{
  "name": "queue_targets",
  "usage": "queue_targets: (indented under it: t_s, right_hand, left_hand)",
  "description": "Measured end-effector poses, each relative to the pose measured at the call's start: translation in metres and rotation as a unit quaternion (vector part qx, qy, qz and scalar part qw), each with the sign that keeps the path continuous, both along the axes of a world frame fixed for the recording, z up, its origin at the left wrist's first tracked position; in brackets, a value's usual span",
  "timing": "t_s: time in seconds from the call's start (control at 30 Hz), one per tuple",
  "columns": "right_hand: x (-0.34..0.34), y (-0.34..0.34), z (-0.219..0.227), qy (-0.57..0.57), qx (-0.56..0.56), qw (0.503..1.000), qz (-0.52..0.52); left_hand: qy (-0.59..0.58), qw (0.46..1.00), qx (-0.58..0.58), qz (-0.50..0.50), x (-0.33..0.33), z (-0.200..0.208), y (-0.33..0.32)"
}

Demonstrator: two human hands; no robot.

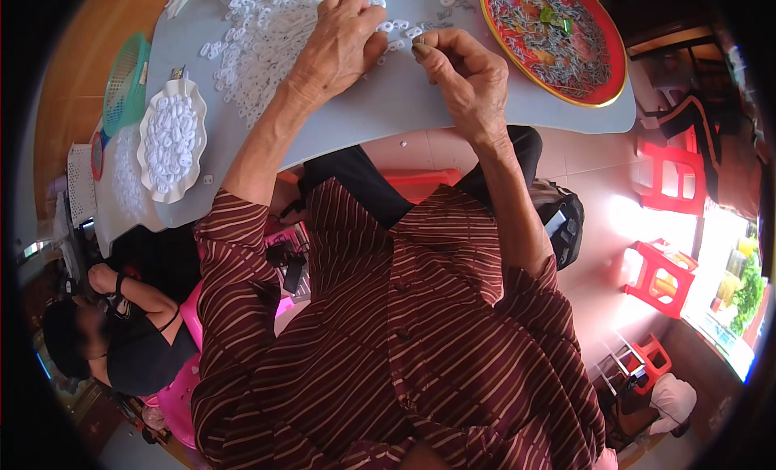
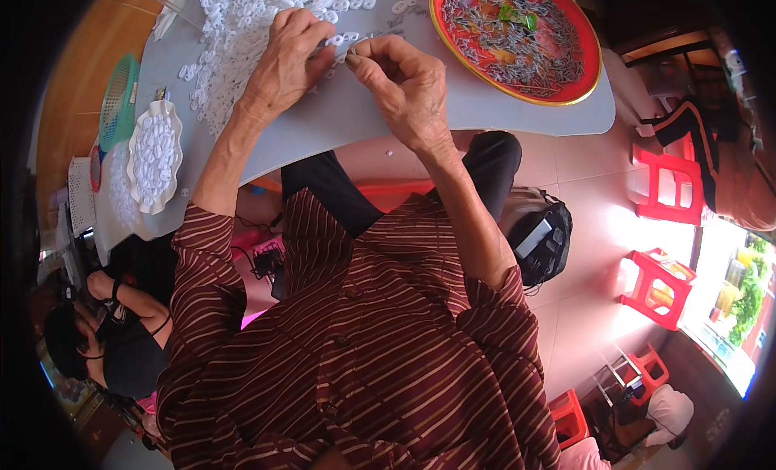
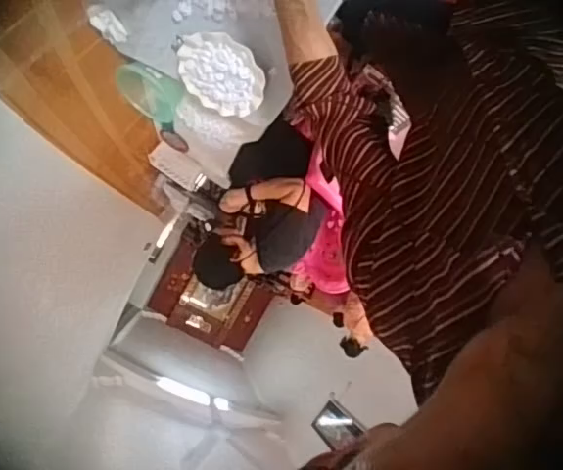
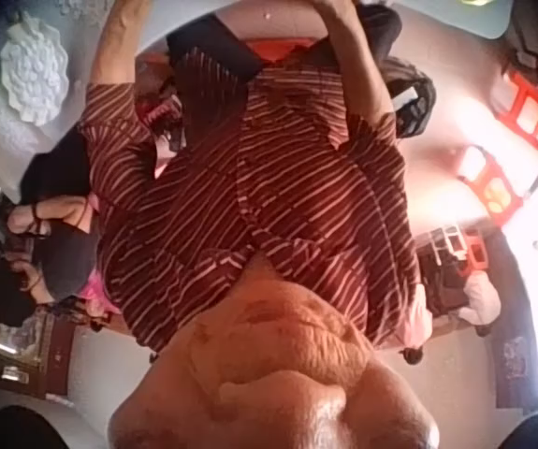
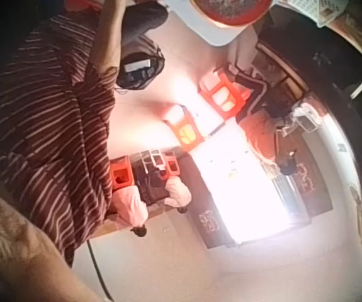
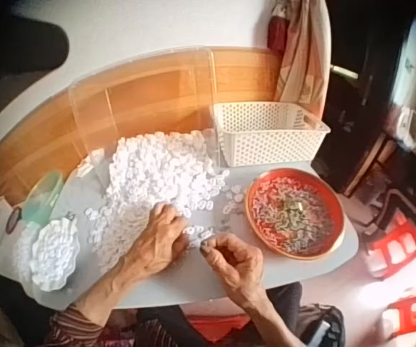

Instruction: Assembling small white plastic hardware components by hand at a table.

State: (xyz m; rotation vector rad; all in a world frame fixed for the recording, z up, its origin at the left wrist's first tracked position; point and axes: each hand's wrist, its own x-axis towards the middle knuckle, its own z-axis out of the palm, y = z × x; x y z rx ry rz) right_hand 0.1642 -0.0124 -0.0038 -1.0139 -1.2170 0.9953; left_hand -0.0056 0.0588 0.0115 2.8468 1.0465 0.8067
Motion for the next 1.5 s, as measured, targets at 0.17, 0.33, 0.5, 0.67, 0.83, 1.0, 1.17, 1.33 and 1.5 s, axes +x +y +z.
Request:
queue_targets:
  t_s: [0.17, 0.33, 0.5, 0.67, 0.83, 1.0, 1.17, 1.33, 1.5]
  right_hand:
    - [0.001, 0.001, -0.001, -0.003, 0.001, 1.000, 0.000]
    - [0.002, 0.001, -0.002, 0.009, -0.001, 1.000, 0.000]
    - [0.004, 0.003, -0.002, 0.087, 0.006, 0.996, -0.014]
    - [0.005, 0.006, -0.002, 0.100, 0.014, 0.995, -0.007]
    - [0.003, 0.007, -0.004, 0.102, 0.032, 0.994, -0.004]
    - [0.003, 0.007, -0.005, 0.089, 0.059, 0.994, 0.005]
    - [0.005, 0.008, -0.010, 0.097, 0.046, 0.994, 0.002]
    - [0.003, 0.005, -0.006, 0.110, 0.019, 0.994, -0.011]
    - [0.000, 0.004, -0.005, 0.096, 0.022, 0.995, -0.001]
  left_hand:
    - [-0.023, 1.000, -0.006, -0.008, 0.002, -0.003, 0.001]
    - [-0.044, 0.999, 0.012, 0.015, 0.005, -0.005, 0.000]
    - [-0.181, 0.977, -0.108, -0.015, 0.009, -0.008, -0.004]
    - [-0.279, 0.914, -0.293, -0.031, 0.017, -0.002, -0.019]
    - [-0.352, 0.857, -0.375, -0.017, 0.024, -0.006, -0.027]
    - [-0.350, 0.871, -0.344, 0.002, 0.030, 0.001, -0.033]
    - [-0.367, 0.857, -0.362, -0.012, 0.026, -0.007, -0.026]
    - [-0.394, 0.819, -0.416, 0.019, 0.023, -0.001, -0.023]
    - [-0.354, 0.859, -0.369, 0.032, 0.027, 0.012, -0.027]
